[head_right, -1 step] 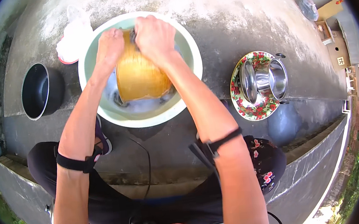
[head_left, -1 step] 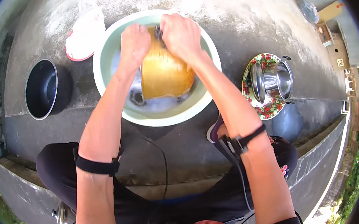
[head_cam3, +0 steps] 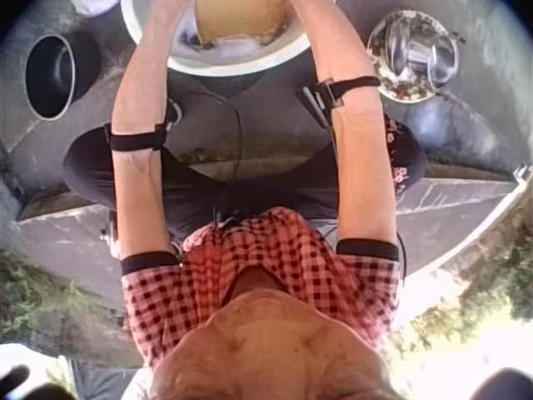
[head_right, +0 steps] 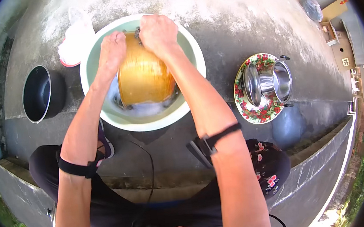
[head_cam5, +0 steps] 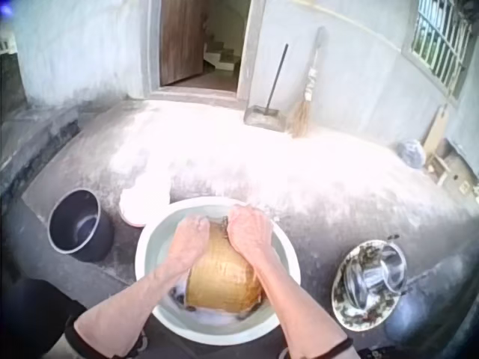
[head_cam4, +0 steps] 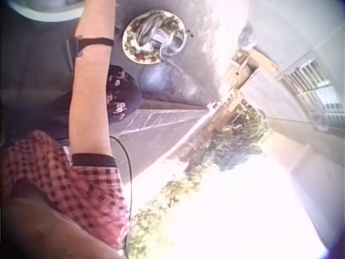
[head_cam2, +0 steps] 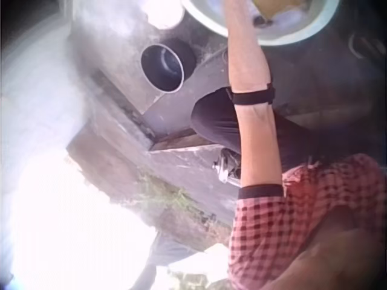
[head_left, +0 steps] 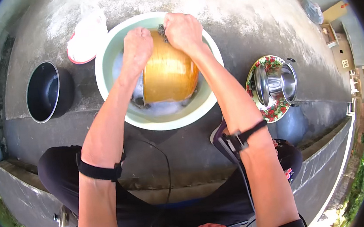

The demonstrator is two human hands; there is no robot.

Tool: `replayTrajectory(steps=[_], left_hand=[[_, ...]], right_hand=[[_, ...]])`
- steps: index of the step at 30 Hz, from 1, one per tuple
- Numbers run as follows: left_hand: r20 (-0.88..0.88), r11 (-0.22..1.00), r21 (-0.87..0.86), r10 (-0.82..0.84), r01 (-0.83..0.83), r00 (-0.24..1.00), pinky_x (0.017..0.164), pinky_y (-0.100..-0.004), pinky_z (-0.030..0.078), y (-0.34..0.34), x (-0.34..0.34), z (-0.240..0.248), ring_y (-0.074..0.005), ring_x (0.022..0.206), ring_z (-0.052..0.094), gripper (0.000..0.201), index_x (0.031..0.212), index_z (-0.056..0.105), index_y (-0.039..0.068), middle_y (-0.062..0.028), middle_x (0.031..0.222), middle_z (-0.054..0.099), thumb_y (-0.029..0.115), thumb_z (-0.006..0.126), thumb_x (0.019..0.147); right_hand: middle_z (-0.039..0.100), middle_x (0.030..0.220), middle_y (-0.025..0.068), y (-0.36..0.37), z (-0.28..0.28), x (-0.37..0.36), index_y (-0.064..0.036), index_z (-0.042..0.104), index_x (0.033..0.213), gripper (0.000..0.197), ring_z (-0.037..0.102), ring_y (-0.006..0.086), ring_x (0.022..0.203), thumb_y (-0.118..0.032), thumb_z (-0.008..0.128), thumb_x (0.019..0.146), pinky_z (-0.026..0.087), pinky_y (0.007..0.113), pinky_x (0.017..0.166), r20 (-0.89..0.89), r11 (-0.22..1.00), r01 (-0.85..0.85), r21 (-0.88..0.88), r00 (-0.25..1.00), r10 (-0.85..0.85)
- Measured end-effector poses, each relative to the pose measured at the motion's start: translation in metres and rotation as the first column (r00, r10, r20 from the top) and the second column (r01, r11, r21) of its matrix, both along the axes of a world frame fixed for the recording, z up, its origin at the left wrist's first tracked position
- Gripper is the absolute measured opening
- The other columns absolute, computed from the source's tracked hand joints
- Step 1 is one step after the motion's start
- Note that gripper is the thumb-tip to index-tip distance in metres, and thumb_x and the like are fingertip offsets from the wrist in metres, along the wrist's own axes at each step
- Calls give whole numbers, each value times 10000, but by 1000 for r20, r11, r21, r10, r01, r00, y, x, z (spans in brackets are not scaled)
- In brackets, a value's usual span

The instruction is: Washing and scrubbing a large pot in a basin of soapy water.

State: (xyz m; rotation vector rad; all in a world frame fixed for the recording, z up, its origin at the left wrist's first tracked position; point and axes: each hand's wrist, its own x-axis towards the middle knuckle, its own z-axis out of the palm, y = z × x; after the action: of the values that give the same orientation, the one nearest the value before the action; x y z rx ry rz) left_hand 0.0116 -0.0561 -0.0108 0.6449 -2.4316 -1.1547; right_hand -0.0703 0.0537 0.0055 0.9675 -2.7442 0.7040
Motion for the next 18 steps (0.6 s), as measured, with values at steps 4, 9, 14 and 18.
replayTrajectory(steps=[4, 9, 14, 18], left_hand=[[-183, 975, 222, 59, -17, 981, 728, -413, 439, 17, 4, 3, -400, 827, 574, 294, 840, 583, -76, -257, 873, 607, 165, 415, 848], [31, 826, 551, 119, -116, 992, 727, -399, 433, 6, 10, 10, -408, 774, 582, 320, 840, 596, -88, -286, 787, 591, 184, 428, 838], [192, 990, 143, -41, 13, 981, 723, -406, 469, -14, -10, -7, -367, 794, 607, 279, 799, 622, -64, -276, 798, 610, 145, 438, 813], [67, 979, -79, -182, 187, 981, 808, -437, 451, -4, -13, -3, -406, 860, 584, 304, 768, 598, -94, -301, 834, 592, 151, 425, 813]], right_hand=[[605, 770, 157, -10, 1, -20, -77, 615, 804, 229, 611, 320, 778, -160, 404, 833, 473, 448, 684, 70, 986, 36, 161, 996, -47], [541, 763, 130, -5, -2, 70, -87, 560, 734, 166, 581, 328, 670, -170, 457, 835, 459, 452, 584, -139, 988, -13, -153, 990, -8], [521, 748, 123, 35, 5, 100, -83, 556, 717, 144, 563, 312, 617, -138, 473, 821, 451, 430, 539, -207, 925, -301, -231, 944, 255], [568, 745, 124, 18, 7, 44, -108, 578, 728, 156, 563, 322, 611, -153, 464, 825, 452, 459, 571, -95, 971, -176, -164, 982, 162]])
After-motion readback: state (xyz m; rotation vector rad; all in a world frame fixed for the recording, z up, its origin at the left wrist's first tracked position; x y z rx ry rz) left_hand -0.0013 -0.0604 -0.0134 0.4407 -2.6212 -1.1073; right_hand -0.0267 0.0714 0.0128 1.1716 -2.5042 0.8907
